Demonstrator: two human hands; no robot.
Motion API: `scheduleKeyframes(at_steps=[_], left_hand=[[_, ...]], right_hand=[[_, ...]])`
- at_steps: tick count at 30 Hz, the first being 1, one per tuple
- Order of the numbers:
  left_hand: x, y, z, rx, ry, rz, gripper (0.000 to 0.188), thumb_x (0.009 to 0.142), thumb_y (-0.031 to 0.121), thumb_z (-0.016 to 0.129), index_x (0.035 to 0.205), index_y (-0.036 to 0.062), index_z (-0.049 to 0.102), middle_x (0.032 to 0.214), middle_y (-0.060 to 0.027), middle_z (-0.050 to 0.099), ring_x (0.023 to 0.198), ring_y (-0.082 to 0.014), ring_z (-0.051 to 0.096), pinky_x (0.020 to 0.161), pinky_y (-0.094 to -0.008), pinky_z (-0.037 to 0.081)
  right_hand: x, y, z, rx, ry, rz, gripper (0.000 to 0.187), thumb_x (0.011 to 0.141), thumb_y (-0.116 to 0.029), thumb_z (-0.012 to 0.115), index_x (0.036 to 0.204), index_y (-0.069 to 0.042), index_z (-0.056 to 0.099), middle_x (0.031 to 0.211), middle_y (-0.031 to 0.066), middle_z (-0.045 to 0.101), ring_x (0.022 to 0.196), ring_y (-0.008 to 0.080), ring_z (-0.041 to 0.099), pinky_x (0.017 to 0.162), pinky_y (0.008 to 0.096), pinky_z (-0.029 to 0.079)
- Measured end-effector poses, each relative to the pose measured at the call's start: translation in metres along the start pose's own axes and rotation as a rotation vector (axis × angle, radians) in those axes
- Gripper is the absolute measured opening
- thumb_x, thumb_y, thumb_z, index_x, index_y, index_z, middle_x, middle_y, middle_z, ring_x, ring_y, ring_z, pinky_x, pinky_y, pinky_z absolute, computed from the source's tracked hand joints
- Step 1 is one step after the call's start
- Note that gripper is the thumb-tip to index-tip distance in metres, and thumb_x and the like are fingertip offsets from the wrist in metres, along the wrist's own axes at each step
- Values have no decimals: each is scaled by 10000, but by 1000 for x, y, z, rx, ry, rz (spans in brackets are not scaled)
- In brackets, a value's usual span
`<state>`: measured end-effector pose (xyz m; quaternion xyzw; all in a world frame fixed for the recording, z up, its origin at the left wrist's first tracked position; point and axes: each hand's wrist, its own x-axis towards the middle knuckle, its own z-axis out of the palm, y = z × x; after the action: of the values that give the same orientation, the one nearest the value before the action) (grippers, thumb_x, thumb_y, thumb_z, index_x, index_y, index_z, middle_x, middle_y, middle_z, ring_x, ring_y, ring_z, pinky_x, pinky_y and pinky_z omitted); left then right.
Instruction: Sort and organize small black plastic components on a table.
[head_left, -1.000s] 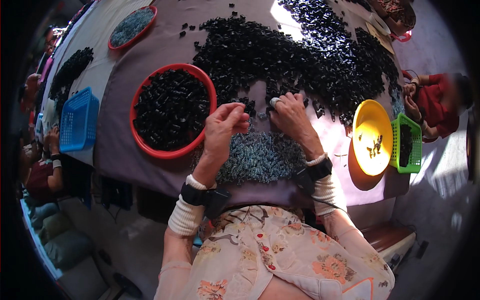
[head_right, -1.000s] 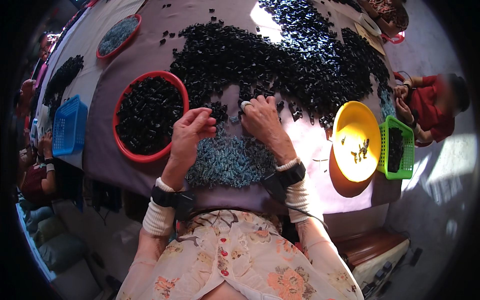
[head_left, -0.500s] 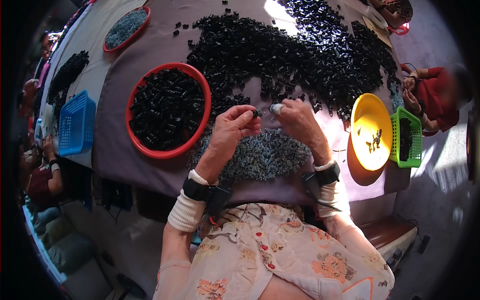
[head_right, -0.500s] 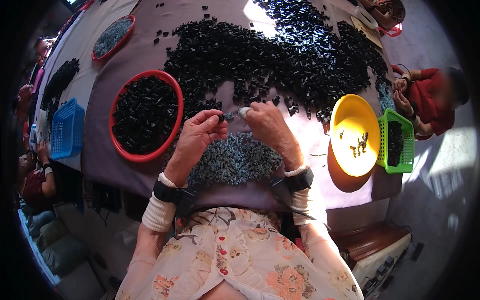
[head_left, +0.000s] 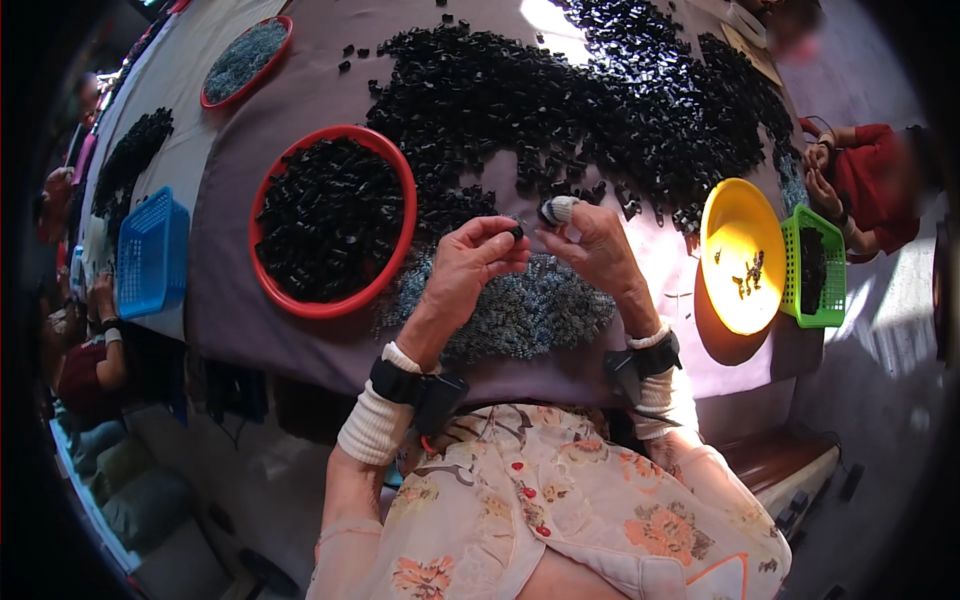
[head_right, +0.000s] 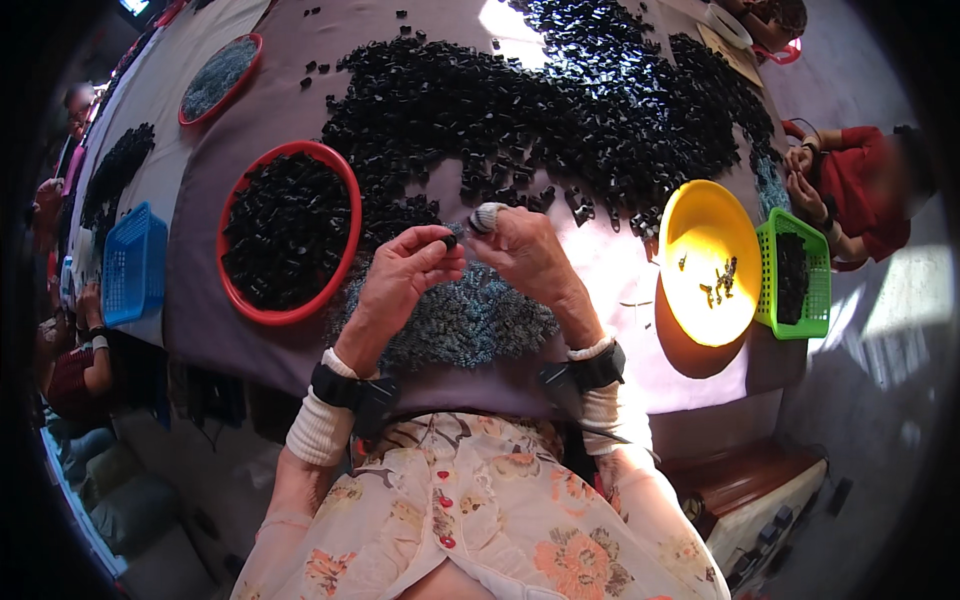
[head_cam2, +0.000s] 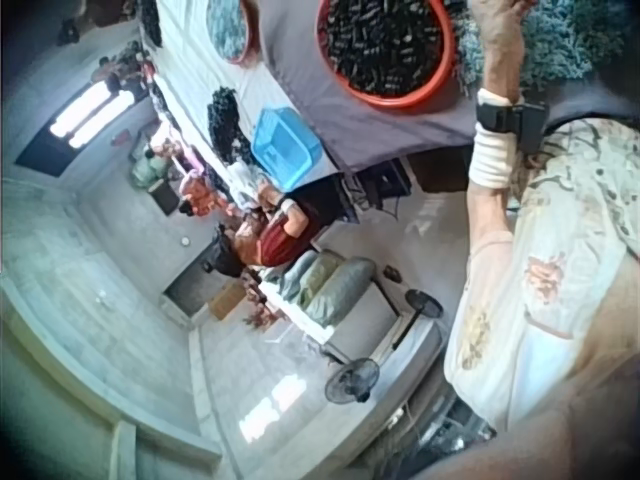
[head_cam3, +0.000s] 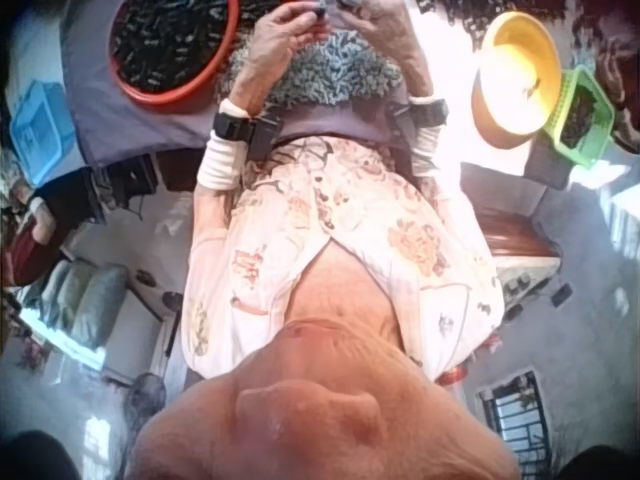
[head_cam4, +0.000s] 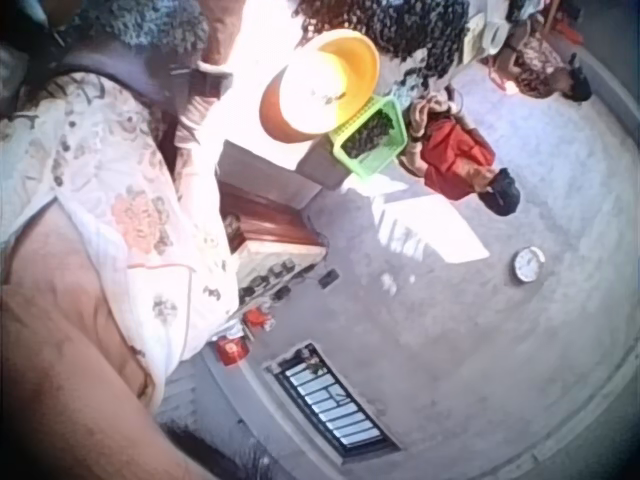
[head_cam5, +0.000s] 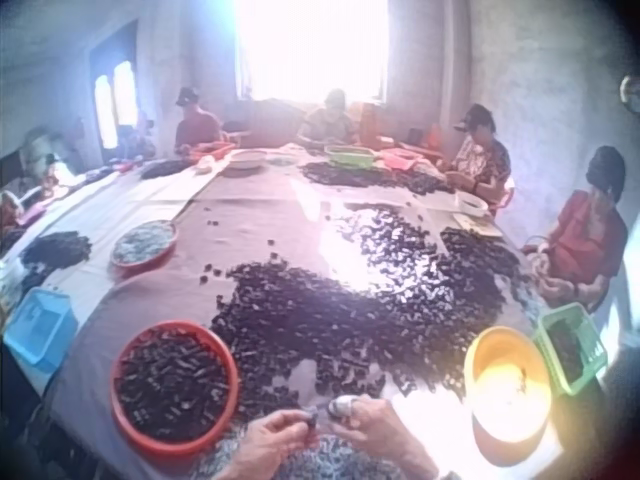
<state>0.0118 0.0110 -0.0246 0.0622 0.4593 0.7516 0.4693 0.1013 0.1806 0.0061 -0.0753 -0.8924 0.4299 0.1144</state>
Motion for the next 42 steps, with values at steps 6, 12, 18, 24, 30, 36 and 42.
scheduleKeyframes(at_steps=[6, 12, 18, 24, 30, 36, 42], left_hand=[[0, -4, 7, 83, -27, 77, 190, 887, 53, 580, 1061, -22, 586, 919, -98, 658, 827, -159, 648, 761, -289, 548], [-7, -11, 7, 293, -119, 131, 215, 879, 48, 588, 1076, -37, 593, 896, -70, 662, 806, -104, 626, 735, -235, 519], [-11, -18, 12, 361, -125, 139, 222, 879, 37, 580, 1087, -41, 596, 893, -54, 662, 802, -82, 611, 720, -217, 509], [-14, -20, 11, 323, -168, 122, 231, 884, 29, 574, 1102, -45, 576, 930, -87, 661, 840, -126, 633, 756, -249, 525], [-15, -19, 6, 255, -180, 106, 222, 883, 62, 595, 1084, -31, 581, 940, -101, 661, 830, -140, 643, 754, -269, 531], [-19, -2, -1, 200, -12, 178, 198, 885, 61, 586, 1069, -11, 584, 932, -104, 662, 824, -154, 647, 741, -289, 540], [-19, 8, -26, 23, 167, 192, 204, 881, 58, 587, 1073, -9, 581, 947, -120, 656, 805, -176, 654, 725, -298, 557]], right_hand=[[1, -8, 2, -15, 36, -170, 81, 755, -58, 645, 817, -35, 598, 725, 103, 573, 705, 296, 562, 612, 370, 451], [-8, -4, 0, -58, -34, -225, 111, 727, -49, 655, 816, -26, 593, 756, 116, 594, 756, 320, 575, 645, 396, 455], [-12, -5, -7, 49, -110, -173, 135, 720, -23, 646, 834, -8, 577, 740, 130, 603, 700, 326, 588, 613, 379, 466], [-19, -3, -5, 217, -147, -34, 131, 730, -13, 653, 831, -11, 570, 714, 91, 599, 658, 225, 615, 586, 317, 469], [-13, -7, -8, 199, -169, 34, 124, 751, -54, 683, 831, -22, 594, 726, 69, 603, 659, 181, 605, 574, 288, 461], [12, 8, 9, -267, 8, -223, 136, 749, -126, 686, 846, -45, 636, 865, 72, 619, 884, 238, 581, 767, 357, 445], [21, 11, 29, -715, -125, -327, 154, 736, -142, 672, 869, -71, 641, 920, 59, 605, 1079, 234, 490, 915, 398, 348]])
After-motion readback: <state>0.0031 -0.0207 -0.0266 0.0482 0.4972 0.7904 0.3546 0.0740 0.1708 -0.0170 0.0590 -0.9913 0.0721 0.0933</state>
